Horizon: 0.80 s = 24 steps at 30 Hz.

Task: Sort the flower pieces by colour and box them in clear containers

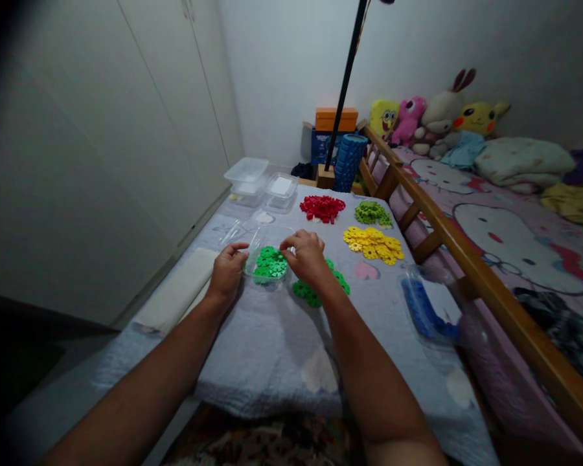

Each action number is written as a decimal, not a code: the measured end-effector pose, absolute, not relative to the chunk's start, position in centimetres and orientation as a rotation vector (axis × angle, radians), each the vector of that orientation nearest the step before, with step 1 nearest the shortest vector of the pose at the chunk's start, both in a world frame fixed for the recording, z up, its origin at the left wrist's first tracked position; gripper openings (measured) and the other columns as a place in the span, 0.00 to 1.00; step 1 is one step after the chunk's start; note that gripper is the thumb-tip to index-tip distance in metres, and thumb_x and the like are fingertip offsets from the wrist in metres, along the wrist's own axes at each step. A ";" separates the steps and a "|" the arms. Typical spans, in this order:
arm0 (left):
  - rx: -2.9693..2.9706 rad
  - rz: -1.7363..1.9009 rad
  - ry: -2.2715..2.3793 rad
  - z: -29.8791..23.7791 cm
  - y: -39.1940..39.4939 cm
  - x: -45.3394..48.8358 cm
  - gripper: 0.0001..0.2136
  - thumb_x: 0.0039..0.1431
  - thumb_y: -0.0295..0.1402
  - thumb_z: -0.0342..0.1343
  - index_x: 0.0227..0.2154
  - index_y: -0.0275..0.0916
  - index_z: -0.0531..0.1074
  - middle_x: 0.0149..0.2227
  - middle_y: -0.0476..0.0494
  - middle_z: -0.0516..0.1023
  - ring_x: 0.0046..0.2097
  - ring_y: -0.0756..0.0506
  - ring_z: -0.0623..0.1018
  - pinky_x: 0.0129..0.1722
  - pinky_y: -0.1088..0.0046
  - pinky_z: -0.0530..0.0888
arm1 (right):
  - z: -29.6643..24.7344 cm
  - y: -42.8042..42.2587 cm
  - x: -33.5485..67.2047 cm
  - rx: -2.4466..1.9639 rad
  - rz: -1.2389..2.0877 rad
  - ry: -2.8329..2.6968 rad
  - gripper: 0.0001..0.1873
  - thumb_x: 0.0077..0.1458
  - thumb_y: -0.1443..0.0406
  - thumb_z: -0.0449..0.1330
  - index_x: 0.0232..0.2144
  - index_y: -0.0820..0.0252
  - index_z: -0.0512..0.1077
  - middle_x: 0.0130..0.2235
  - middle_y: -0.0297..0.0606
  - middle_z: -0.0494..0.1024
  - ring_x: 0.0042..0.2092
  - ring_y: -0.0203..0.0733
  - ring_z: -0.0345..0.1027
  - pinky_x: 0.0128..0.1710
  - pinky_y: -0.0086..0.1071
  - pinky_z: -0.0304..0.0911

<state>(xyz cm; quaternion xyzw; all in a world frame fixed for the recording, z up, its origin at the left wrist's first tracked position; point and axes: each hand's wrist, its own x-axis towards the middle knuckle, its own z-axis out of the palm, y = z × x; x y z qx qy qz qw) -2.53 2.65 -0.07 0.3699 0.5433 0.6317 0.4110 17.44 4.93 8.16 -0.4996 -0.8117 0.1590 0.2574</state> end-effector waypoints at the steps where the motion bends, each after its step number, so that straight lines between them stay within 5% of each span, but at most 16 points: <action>1: 0.931 1.592 1.368 0.0 2.6 -2.5 0.16 0.49 0.39 0.61 0.40 0.39 0.73 0.23 0.55 0.66 0.25 0.51 0.65 0.26 0.75 0.61 | 8.1 4.9 16.8 -1.381 0.424 -2.247 0.08 0.60 0.66 0.61 0.36 0.53 0.81 0.44 0.40 0.80 0.51 0.50 0.66 0.55 0.46 0.55; 13: 0.915 1.591 1.360 0.1 2.7 -2.5 0.16 0.47 0.38 0.62 0.40 0.38 0.73 0.22 0.56 0.65 0.24 0.51 0.64 0.25 0.75 0.60 | 6.5 5.8 15.4 -1.457 0.287 -2.264 0.14 0.59 0.70 0.58 0.41 0.51 0.81 0.45 0.40 0.84 0.52 0.52 0.67 0.62 0.57 0.44; 24: 0.932 1.594 1.379 -0.3 2.8 -2.6 0.15 0.49 0.38 0.62 0.40 0.39 0.74 0.23 0.55 0.67 0.24 0.51 0.66 0.25 0.75 0.61 | 5.4 7.2 22.6 -1.807 0.203 -2.045 0.14 0.59 0.67 0.58 0.43 0.55 0.81 0.51 0.44 0.81 0.55 0.57 0.66 0.57 0.51 0.53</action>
